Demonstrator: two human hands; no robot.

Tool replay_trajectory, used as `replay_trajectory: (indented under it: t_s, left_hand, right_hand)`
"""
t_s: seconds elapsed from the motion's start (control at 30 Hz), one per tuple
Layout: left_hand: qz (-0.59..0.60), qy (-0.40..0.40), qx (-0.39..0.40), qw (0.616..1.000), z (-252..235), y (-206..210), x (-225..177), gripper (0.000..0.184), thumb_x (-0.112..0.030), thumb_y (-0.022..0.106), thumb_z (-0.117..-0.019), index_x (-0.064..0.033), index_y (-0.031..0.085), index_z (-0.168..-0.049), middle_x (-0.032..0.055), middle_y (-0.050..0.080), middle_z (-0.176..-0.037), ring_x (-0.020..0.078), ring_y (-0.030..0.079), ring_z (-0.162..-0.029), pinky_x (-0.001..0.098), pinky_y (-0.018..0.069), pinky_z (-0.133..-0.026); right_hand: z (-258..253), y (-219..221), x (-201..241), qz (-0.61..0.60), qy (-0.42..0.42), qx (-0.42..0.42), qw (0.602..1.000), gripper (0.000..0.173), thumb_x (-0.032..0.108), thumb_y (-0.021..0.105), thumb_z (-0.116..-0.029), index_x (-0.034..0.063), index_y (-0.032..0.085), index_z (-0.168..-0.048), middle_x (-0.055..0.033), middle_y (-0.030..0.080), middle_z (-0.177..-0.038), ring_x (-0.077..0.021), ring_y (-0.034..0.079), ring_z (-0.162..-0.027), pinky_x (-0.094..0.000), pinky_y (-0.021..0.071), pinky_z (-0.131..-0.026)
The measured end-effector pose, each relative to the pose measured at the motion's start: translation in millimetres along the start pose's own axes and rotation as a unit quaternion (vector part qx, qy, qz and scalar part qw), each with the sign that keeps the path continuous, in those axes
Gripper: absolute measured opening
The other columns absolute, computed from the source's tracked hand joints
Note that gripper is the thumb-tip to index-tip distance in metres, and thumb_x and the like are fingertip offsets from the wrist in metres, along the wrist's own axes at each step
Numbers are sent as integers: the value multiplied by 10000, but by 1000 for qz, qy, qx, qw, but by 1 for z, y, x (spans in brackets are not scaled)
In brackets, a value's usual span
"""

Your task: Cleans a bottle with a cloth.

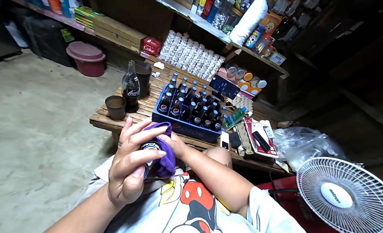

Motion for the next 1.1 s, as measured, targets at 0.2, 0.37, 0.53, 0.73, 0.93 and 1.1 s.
replay_trajectory:
  t_s: [0.2, 0.37, 0.53, 0.73, 0.93, 1.1]
  left_hand:
    - [-4, -3, 1, 1000, -2, 1, 0, 469, -425, 248, -1092, -302, 691, -1184, -78, 619, -1422, 239, 402, -1479, 583, 141, -1263]
    - [-10, -4, -5, 1000, -5, 4, 2, 469, -423, 250, -1089, -299, 695, -1172, -71, 620, -1419, 248, 397, -1479, 597, 123, -1260]
    - [-20, 4, 7, 1000, -12, 10, -6, 487, -439, 217, -1102, -281, 674, -1152, -85, 624, -1392, 156, 465, -1418, 500, 209, -1256]
    - [-24, 15, -8, 1000, -15, 16, -13, 442, -464, 294, -1088, -318, 709, -1134, -104, 664, -1337, 170, 493, -1400, 489, 212, -1247]
    - [-11, 5, 10, 1000, -9, 9, 0, 461, -420, 255, -1091, -293, 691, -1170, -61, 640, -1390, 228, 422, -1461, 573, 127, -1260]
    - [-2, -25, 0, 1000, -8, 2, 7, 453, -421, 277, -1084, -299, 710, -1143, -38, 645, -1399, 294, 420, -1467, 631, 131, -1249]
  right_hand:
    - [-3, 4, -32, -50, -10, -35, 998, 485, 148, 422, -1021, -176, 448, -1382, -319, 489, -1419, -192, 495, -1333, -294, 373, -1139]
    - [9, 11, -34, -62, -164, -44, 984, 818, 588, 510, -978, -183, 543, -1252, -182, 635, -1240, -40, 560, -1209, -237, 430, -1073]
    - [35, 20, 2, 114, -294, -33, 948, 533, 236, 694, -898, -175, 577, -1216, -292, 637, -1221, -278, 595, -1226, -351, 436, -1095]
    - [36, 22, 20, 159, -381, -34, 910, 595, 256, 706, -807, -127, 566, -1241, -283, 616, -1232, -373, 569, -1222, -426, 411, -1109]
    - [23, 16, 4, 215, -334, -25, 917, 632, 201, 777, -785, -162, 569, -1258, -326, 608, -1257, -408, 569, -1248, -450, 427, -1116]
    - [6, 14, -28, 223, -289, -32, 930, 840, 357, 861, -744, -155, 527, -1320, -321, 587, -1323, -402, 543, -1304, -467, 398, -1161]
Point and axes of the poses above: each hand's wrist, its own z-axis away from the middle knuckle, its own y-axis out of the palm, x = y × z, the point moved 4 cm from there along -z, towards the middle knuckle
